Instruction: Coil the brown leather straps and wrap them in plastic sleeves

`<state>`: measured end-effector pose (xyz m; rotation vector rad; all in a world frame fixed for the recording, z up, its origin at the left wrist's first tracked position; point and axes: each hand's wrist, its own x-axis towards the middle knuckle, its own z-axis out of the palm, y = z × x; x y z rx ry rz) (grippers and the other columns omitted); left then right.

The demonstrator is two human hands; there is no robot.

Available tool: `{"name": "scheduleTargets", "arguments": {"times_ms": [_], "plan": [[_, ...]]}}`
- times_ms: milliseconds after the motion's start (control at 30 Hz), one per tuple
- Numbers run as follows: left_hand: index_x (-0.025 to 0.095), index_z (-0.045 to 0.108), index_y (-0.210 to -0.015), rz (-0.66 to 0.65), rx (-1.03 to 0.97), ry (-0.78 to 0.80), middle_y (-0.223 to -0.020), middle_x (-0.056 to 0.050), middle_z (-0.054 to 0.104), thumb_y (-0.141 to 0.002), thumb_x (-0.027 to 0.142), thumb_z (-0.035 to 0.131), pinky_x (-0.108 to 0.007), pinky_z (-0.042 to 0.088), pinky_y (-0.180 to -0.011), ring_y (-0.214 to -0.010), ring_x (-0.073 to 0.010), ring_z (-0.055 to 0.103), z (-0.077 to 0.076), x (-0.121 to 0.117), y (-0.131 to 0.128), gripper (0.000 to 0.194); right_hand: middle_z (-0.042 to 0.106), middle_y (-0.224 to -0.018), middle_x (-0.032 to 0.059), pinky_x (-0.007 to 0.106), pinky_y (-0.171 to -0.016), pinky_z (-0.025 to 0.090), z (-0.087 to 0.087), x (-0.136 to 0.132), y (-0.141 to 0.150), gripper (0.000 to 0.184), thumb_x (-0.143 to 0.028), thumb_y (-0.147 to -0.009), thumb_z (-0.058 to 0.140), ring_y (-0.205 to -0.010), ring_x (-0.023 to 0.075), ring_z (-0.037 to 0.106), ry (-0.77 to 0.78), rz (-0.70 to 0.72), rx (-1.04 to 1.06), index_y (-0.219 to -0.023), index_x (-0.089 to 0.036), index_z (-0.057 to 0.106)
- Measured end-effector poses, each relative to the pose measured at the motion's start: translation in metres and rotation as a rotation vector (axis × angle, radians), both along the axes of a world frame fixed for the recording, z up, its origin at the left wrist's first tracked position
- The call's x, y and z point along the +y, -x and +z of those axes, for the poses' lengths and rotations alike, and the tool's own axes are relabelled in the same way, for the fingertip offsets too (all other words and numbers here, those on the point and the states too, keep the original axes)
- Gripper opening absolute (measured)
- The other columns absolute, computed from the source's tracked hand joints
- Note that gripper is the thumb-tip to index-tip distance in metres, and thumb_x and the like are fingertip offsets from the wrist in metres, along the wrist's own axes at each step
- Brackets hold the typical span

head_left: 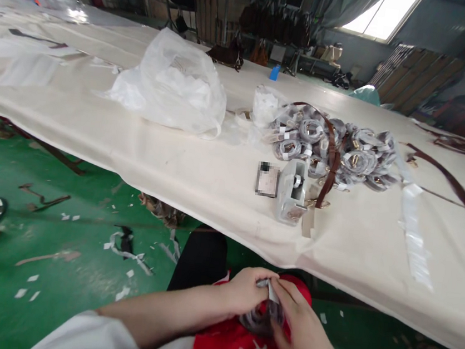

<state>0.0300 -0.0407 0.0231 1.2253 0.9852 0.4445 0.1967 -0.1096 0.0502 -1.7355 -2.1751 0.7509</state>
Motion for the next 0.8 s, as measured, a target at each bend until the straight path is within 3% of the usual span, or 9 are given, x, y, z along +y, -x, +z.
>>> {"name": "scheduleTargets", "arguments": {"times_ms": [67, 167, 267, 400, 533, 667, 800], "plan": [[0.015, 0.07, -0.116, 0.021, -0.036, 0.12, -0.106, -0.006, 0.074, -0.07, 0.009, 0.056, -0.031, 0.052, -0.088, -0.096, -0.0204, 0.068, -0.002, -0.001, 0.003, 0.048, 0.054, -0.143, 0.0152, 0.045, -0.11, 0.046, -0.012, -0.01, 0.002, 0.061, -0.015, -0.084, 0.053, -0.131, 0.0293, 0.053, -0.061, 0.003, -0.061, -0.145, -0.018, 0.047], [0.014, 0.072, -0.112, 0.049, -0.092, 0.229, -0.093, -0.005, 0.075, -0.081, 0.019, 0.054, -0.032, 0.053, -0.083, -0.089, -0.0205, 0.068, -0.002, -0.004, 0.007, 0.037, 0.059, -0.139, 0.0133, 0.043, -0.107, 0.05, -0.022, -0.013, 0.002, 0.052, -0.015, -0.09, 0.047, -0.126, 0.027, 0.058, -0.137, 0.026, -0.079, -0.142, -0.02, 0.05], [0.013, 0.074, -0.106, 0.044, -0.09, 0.13, -0.093, -0.007, 0.074, -0.091, 0.033, 0.048, -0.033, 0.053, -0.083, -0.093, -0.0219, 0.068, -0.002, -0.005, 0.011, 0.036, 0.065, -0.13, 0.0129, 0.039, -0.101, 0.055, -0.023, -0.009, 0.001, 0.044, -0.013, -0.093, 0.043, -0.117, 0.0257, 0.064, -0.24, 0.066, -0.127, -0.134, -0.019, 0.057], [0.011, 0.074, -0.105, -0.023, -0.081, 0.04, -0.099, -0.01, 0.075, -0.094, 0.036, 0.045, -0.036, 0.052, -0.086, -0.093, -0.0236, 0.068, -0.004, -0.006, 0.013, 0.04, 0.07, -0.122, 0.0148, 0.038, -0.094, 0.058, -0.026, -0.006, 0.005, 0.047, -0.003, -0.089, 0.04, -0.109, 0.0263, 0.068, -0.389, 0.158, -0.257, -0.129, -0.015, 0.061], [0.011, 0.075, -0.102, 0.058, -0.102, 0.001, -0.104, -0.012, 0.075, -0.092, 0.039, 0.049, -0.037, 0.051, -0.09, -0.097, -0.0248, 0.068, -0.012, -0.009, 0.012, 0.039, 0.07, -0.12, 0.0173, 0.042, -0.09, 0.059, -0.034, -0.007, 0.012, 0.05, 0.0, -0.082, 0.042, -0.107, 0.0307, 0.068, -0.481, 0.168, -0.341, -0.127, -0.012, 0.061], [0.012, 0.075, -0.101, 0.106, -0.151, 0.039, -0.103, -0.01, 0.075, -0.088, 0.046, 0.054, -0.038, 0.051, -0.09, -0.097, -0.0251, 0.068, -0.019, -0.012, 0.015, 0.042, 0.07, -0.122, 0.0164, 0.044, -0.091, 0.059, -0.041, -0.009, 0.016, 0.046, -0.01, -0.085, 0.05, -0.109, 0.0314, 0.068, -0.441, 0.141, -0.178, -0.13, -0.016, 0.06], [0.013, 0.074, -0.1, 0.125, -0.182, 0.085, -0.1, -0.009, 0.075, -0.084, 0.049, 0.06, -0.036, 0.052, -0.085, -0.091, -0.0235, 0.068, -0.022, -0.013, 0.02, 0.042, 0.067, -0.125, 0.0154, 0.042, -0.095, 0.057, -0.029, 0.003, 0.006, 0.04, -0.022, -0.085, 0.057, -0.113, 0.0295, 0.066, -0.189, 0.018, 0.238, -0.125, -0.02, 0.063]]}}
